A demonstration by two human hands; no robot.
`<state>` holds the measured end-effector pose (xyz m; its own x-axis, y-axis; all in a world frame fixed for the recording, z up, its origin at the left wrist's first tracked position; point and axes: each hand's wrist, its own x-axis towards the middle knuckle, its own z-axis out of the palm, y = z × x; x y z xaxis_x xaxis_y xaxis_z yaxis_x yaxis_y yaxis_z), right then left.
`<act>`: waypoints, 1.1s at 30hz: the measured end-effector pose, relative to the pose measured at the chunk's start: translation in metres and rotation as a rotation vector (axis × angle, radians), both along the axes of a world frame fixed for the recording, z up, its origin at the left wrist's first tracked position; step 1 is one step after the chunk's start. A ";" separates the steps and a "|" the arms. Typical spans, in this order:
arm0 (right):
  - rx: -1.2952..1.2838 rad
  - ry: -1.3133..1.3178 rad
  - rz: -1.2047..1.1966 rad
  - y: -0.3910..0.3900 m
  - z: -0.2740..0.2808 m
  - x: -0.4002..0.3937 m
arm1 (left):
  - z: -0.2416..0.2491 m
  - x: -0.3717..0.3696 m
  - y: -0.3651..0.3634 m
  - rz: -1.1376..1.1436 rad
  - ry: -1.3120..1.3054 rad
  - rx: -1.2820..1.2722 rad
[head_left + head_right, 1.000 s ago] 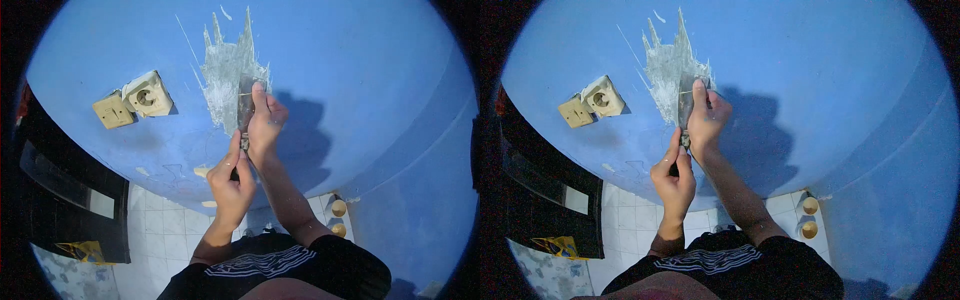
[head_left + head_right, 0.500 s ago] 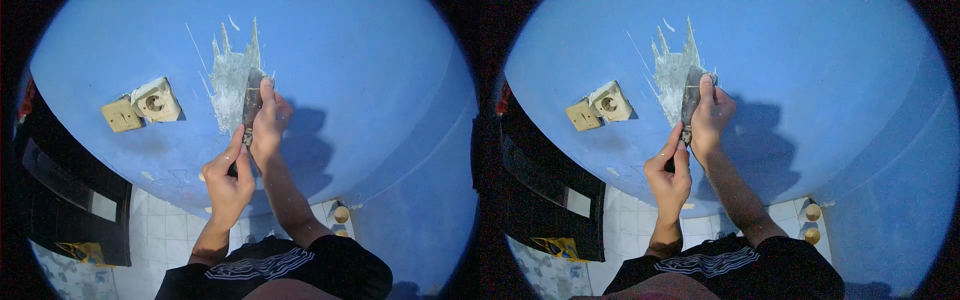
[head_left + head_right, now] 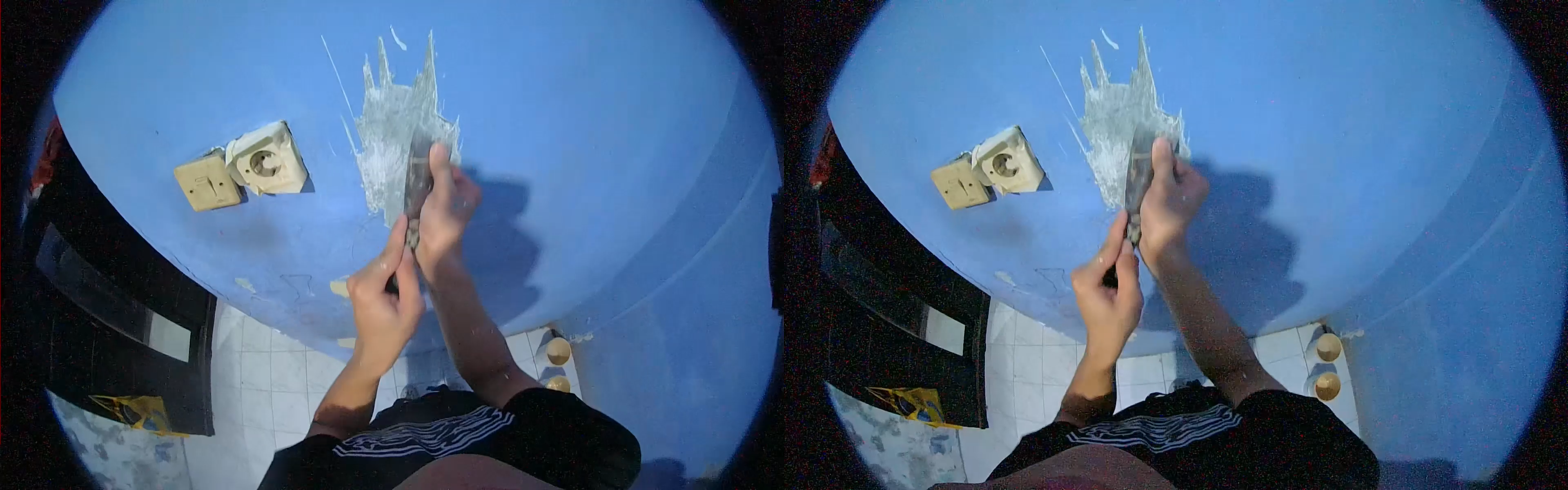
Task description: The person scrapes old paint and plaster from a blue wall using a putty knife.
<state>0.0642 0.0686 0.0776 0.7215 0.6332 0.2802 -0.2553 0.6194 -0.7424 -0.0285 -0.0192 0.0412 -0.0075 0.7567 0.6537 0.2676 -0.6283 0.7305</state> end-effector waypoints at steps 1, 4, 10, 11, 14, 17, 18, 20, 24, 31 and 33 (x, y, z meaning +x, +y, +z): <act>0.012 0.001 0.003 0.004 -0.012 -0.002 | -0.005 -0.001 -0.003 0.017 0.028 -0.026; 0.024 -0.003 0.000 0.000 0.003 0.009 | 0.003 0.017 0.013 0.038 0.005 0.079; -0.038 0.079 0.040 -0.009 0.002 -0.003 | 0.008 0.002 0.001 -0.054 -0.040 -0.049; -0.058 0.115 0.050 -0.009 0.003 -0.005 | 0.008 -0.001 0.003 -0.051 -0.041 -0.029; -0.012 0.109 0.120 0.000 -0.016 -0.009 | 0.004 -0.001 0.001 0.007 -0.001 -0.043; -0.023 0.130 0.104 -0.009 0.024 0.008 | 0.019 0.011 0.005 0.019 0.041 0.098; -0.025 0.134 0.110 -0.007 0.023 0.009 | 0.025 0.010 -0.002 0.004 0.057 0.070; -0.048 0.038 0.028 -0.005 0.016 0.009 | 0.025 0.008 -0.005 -0.002 0.063 0.035; -0.054 0.095 0.107 -0.013 0.007 -0.002 | 0.007 -0.003 0.002 -0.023 -0.004 -0.050; -0.011 0.108 0.085 -0.005 0.017 0.005 | 0.024 0.003 0.009 -0.038 -0.001 -0.007; -0.035 0.135 0.101 -0.006 0.013 0.003 | 0.025 0.000 0.014 -0.033 0.021 -0.093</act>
